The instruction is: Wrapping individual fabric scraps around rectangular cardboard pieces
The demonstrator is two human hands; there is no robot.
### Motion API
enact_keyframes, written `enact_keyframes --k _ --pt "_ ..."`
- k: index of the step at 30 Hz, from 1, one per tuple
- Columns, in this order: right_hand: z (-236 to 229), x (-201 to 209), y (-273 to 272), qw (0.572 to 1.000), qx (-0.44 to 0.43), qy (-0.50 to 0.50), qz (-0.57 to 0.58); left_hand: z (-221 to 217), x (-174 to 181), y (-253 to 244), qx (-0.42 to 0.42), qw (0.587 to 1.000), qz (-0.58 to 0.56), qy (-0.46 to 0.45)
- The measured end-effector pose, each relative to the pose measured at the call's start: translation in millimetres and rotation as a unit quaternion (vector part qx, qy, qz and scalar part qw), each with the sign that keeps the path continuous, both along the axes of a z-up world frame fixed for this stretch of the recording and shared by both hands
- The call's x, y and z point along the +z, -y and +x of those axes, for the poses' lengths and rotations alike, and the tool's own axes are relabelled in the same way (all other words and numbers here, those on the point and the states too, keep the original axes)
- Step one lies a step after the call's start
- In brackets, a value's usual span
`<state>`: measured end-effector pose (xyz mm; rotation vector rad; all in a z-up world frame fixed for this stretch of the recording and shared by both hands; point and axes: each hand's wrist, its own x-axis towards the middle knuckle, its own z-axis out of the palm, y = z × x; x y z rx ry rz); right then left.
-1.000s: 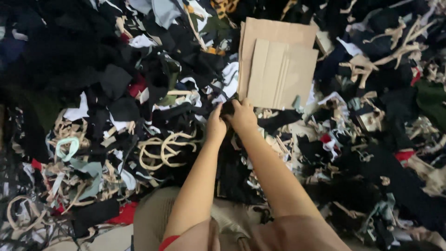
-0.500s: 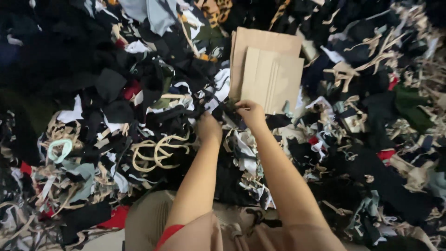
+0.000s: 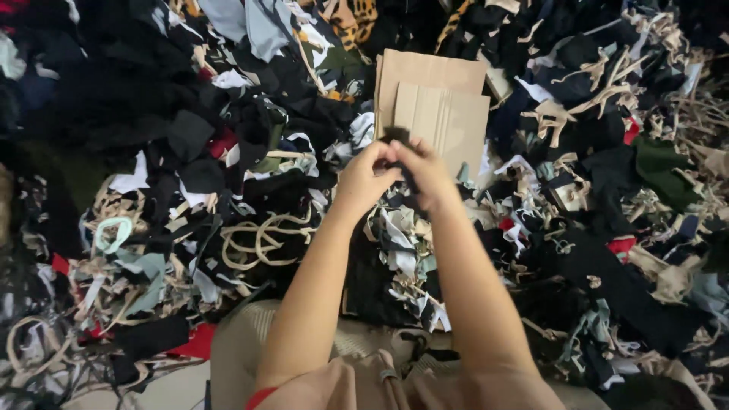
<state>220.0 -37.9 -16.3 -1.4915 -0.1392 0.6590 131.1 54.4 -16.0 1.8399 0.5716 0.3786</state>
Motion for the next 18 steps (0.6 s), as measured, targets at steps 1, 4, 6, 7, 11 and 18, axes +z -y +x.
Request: enact_keyframes --k 1,4,6,7,11,18 --pt "3.5 9.2 3.1 1.0 -0.002 0.0 0.003 -6.5 14.7 1.2 -0.002 1.0 0.003 0.0" --pt "3.5 39.4 16.6 0.997 -0.02 0.075 0.031 -19.8 40.9 3.9 0.014 0.981 -0.173 0.087" --pt "-11.5 61.6 32.2 0.982 -0.024 0.185 -0.016 -21.8 34.4 5.4 0.152 0.919 -0.351 0.098" --pt "-16.6 52.9 44.3 0.983 -0.026 0.183 -0.017 -32.8 40.5 15.6 0.151 0.919 -0.352 0.096" --pt "-61.4 24.3 85.0 0.931 0.02 0.353 -0.091 -69.4 27.2 53.5 0.056 0.909 -0.41 0.046" --pt "-138.9 -43.3 155.0 0.996 -0.017 -0.003 0.085 -124.4 -85.1 113.8 0.135 0.891 -0.431 -0.043"
